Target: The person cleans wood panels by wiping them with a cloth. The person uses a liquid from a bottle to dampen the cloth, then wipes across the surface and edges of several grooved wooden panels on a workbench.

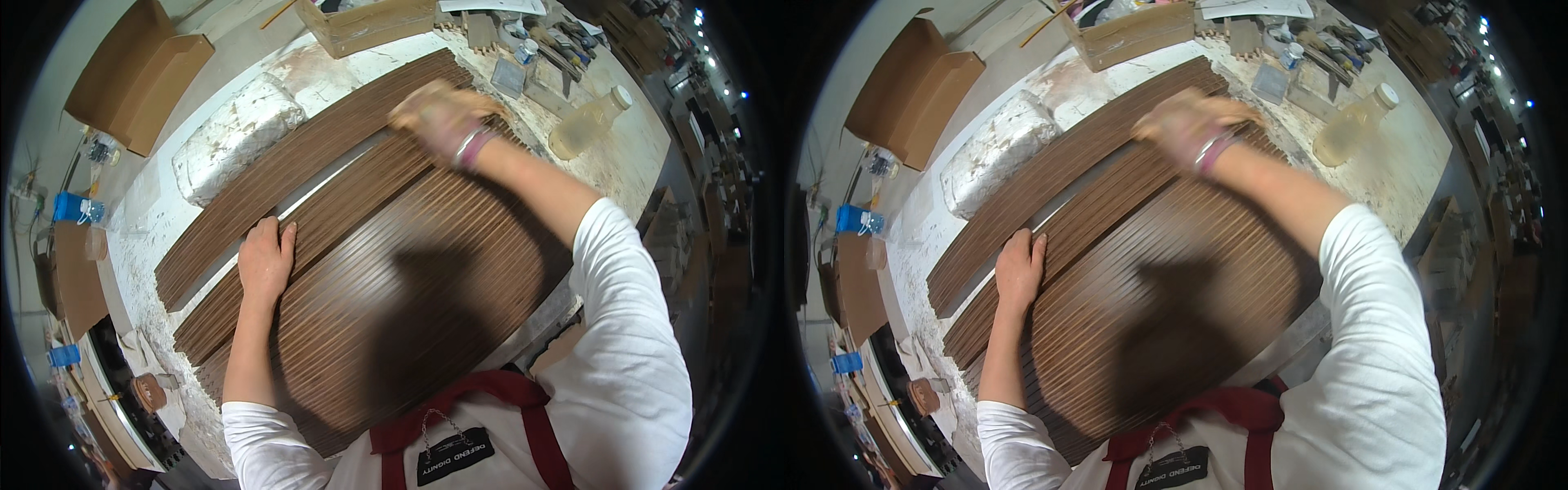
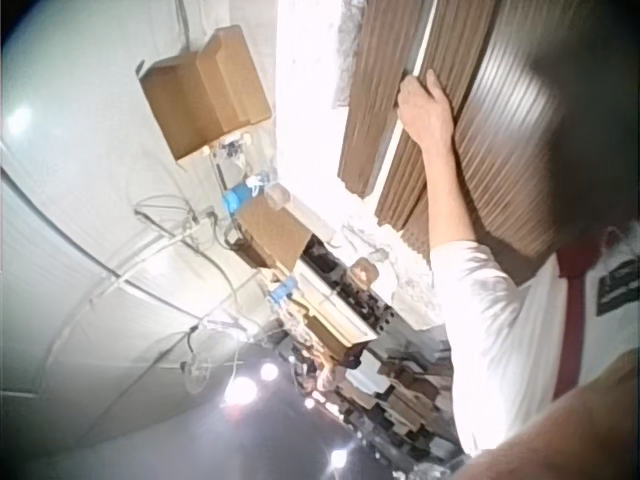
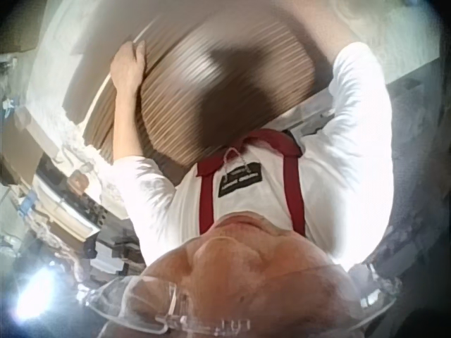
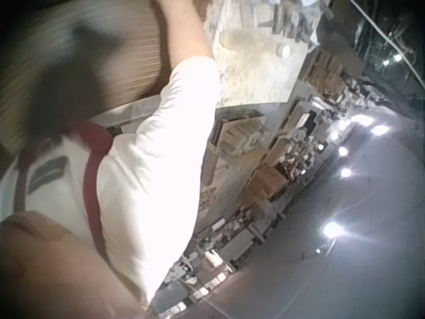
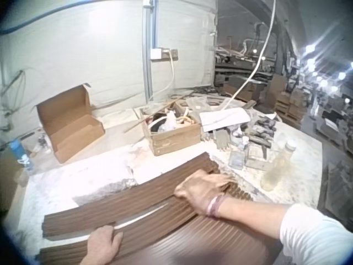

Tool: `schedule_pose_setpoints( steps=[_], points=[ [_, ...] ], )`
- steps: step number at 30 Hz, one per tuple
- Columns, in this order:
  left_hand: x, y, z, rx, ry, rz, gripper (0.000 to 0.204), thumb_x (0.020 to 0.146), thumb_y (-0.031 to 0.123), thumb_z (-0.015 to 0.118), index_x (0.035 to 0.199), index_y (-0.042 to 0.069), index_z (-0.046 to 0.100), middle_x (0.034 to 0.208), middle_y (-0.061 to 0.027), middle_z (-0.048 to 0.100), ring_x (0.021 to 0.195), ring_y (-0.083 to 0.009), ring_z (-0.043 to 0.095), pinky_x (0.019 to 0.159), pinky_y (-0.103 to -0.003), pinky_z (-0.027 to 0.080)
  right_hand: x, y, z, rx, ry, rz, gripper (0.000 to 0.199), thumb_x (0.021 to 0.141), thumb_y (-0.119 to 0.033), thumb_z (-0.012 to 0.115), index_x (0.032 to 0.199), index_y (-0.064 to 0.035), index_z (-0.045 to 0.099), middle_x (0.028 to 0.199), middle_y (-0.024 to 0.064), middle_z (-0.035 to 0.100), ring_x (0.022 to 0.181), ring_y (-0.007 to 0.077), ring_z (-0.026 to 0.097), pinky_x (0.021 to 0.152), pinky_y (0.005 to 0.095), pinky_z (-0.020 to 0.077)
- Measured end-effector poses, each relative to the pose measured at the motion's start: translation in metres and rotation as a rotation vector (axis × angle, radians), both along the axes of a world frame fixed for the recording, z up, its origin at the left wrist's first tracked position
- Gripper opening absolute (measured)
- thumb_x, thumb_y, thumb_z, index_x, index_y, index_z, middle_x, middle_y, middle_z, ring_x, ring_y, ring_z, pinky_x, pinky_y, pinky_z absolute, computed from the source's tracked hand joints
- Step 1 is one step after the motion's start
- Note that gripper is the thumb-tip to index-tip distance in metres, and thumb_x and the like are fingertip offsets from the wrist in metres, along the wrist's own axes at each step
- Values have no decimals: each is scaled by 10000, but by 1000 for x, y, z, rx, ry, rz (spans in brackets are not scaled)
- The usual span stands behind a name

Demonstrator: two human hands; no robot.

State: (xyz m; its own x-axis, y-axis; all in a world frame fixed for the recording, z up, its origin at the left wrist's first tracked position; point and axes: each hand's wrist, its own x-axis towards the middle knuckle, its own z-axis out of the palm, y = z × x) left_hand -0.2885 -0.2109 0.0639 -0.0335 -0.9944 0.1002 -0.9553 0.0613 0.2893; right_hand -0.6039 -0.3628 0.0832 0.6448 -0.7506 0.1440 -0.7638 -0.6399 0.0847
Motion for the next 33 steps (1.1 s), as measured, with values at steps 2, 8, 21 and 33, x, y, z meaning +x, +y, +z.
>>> schedule_pose_setpoints(
  steps=[2, 8, 21, 33],
  points=[
    [10, 9, -2, 24, -3, 34, 338, 942, 342, 534, 875, 11, 544, 891, -174, 606, 860, -368, 582, 727, -478, 463, 91, 32, 42, 555, 38, 0, 151, 907, -166, 552, 863, -77, 666, 878, 102, 687, 857, 219, 663, 831, 369, 520],
    [3, 3, 1, -5, 16, -1, 330, 936, 333, 546, 863, 11, 545, 884, -172, 606, 855, -365, 585, 718, -477, 461, 38, 11, 33, 428, 25, -264, 179, 924, -138, 523, 990, -107, 687, 883, 72, 699, 826, 166, 666, 780, 357, 524],
    [3, 7, 3, -29, 14, -9, 325, 929, 321, 563, 854, 5, 553, 867, -171, 602, 839, -362, 585, 714, -471, 465, -38, -9, 14, 135, -128, -339, 179, 953, -175, 516, 999, -97, 670, 898, 113, 675, 787, 210, 661, 728, 345, 556],
    [8, 15, -5, -32, 5, -44, 306, 938, 313, 551, 877, 13, 544, 865, -182, 566, 842, -378, 554, 722, -476, 431, -35, 4, 23, 261, -308, -463, 283, 953, -315, 524, 1093, -121, 676, 965, 151, 675, 862, 312, 660, 825, 431, 508]
  ],
)
